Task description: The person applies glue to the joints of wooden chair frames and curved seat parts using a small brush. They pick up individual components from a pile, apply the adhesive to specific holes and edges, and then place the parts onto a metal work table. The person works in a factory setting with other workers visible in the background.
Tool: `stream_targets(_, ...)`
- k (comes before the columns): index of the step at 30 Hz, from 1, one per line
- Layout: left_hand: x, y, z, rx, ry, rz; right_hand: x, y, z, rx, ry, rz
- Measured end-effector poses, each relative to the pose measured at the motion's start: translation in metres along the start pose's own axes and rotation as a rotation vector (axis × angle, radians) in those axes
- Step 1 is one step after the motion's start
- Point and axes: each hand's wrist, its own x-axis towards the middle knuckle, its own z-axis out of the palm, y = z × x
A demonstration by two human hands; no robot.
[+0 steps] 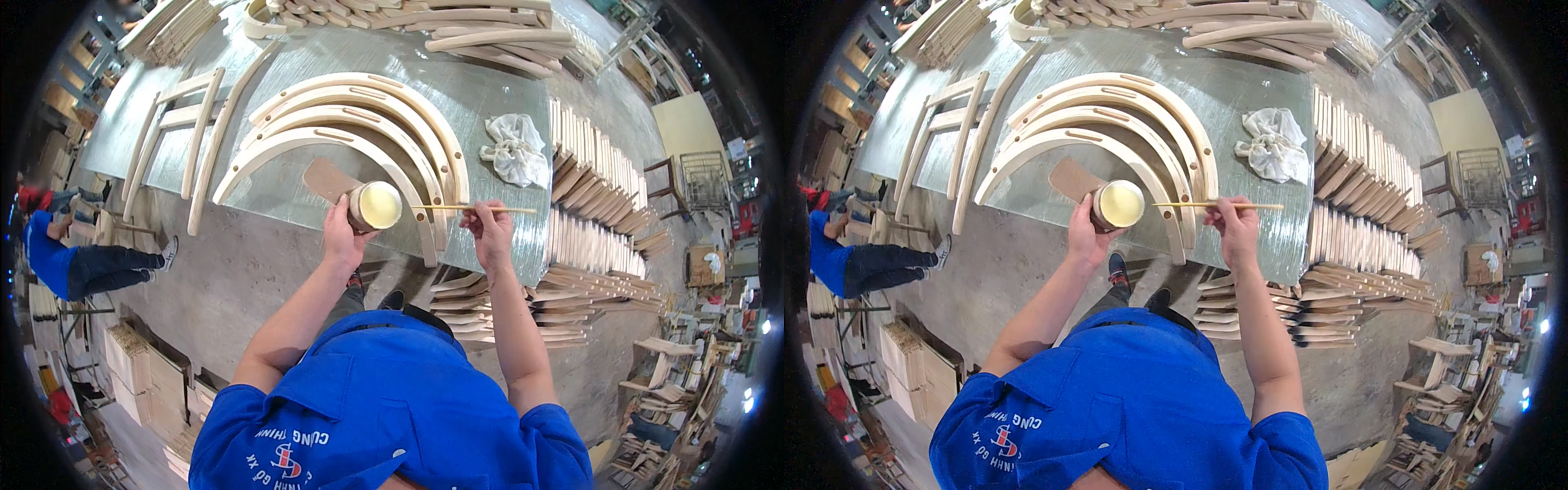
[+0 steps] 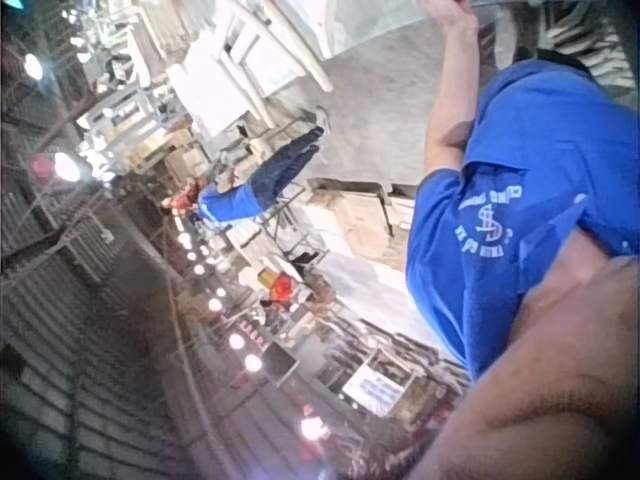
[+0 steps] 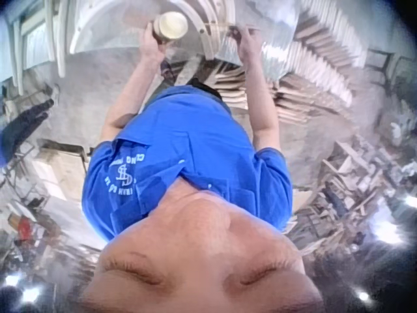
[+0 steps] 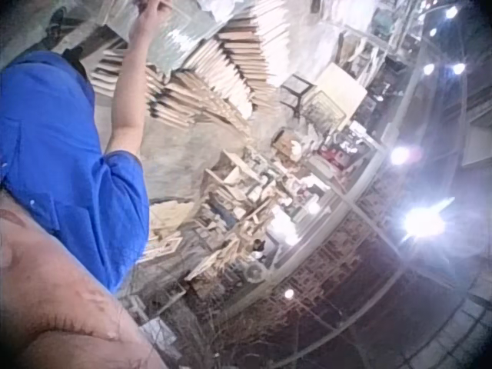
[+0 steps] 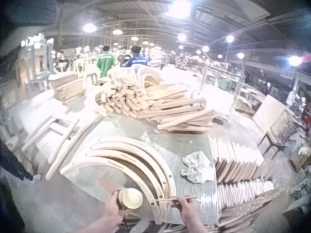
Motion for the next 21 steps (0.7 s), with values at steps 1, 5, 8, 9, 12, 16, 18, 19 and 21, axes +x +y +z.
stream_targets(1, -0.001, 0.000, 0.004, 0.021, -0.001, 0.006, -0.004, -0.008, 0.013, -0.073, -0.055, -0.082)
stream_targets(5, -0.006, -0.004, 0.023, 0.101, -0.068, 0.014, -0.012, -0.034, 0.046, -0.661, -0.167, -0.434)
stream_targets(8, -0.008, -0.006, 0.032, 0.107, -0.078, 0.005, -0.011, -0.038, 0.052, -0.746, -0.179, -0.433)
stream_targets(9, -0.009, -0.007, 0.033, 0.102, -0.084, -0.005, -0.008, -0.030, 0.049, -0.572, -0.155, -0.350)
stream_targets(12, -0.010, -0.006, 0.030, 0.058, -0.058, -0.016, -0.006, -0.031, 0.045, -0.239, -0.125, -0.185)
stream_targets(16, -0.012, -0.002, 0.030, -0.008, -0.027, -0.027, -0.001, -0.027, 0.023, 0.099, -0.122, -0.036)
stream_targets(18, -0.011, 0.000, 0.028, -0.022, -0.003, -0.024, 0.000, -0.024, 0.018, 0.212, -0.151, 0.076)
stream_targets(19, -0.011, 0.000, 0.030, -0.020, 0.014, -0.027, -0.001, -0.023, 0.018, 0.256, -0.105, 0.152)
stream_targets(21, -0.009, 0.000, 0.035, -0.024, 0.009, -0.026, -0.002, -0.012, 0.017, 0.336, -0.083, 0.217)
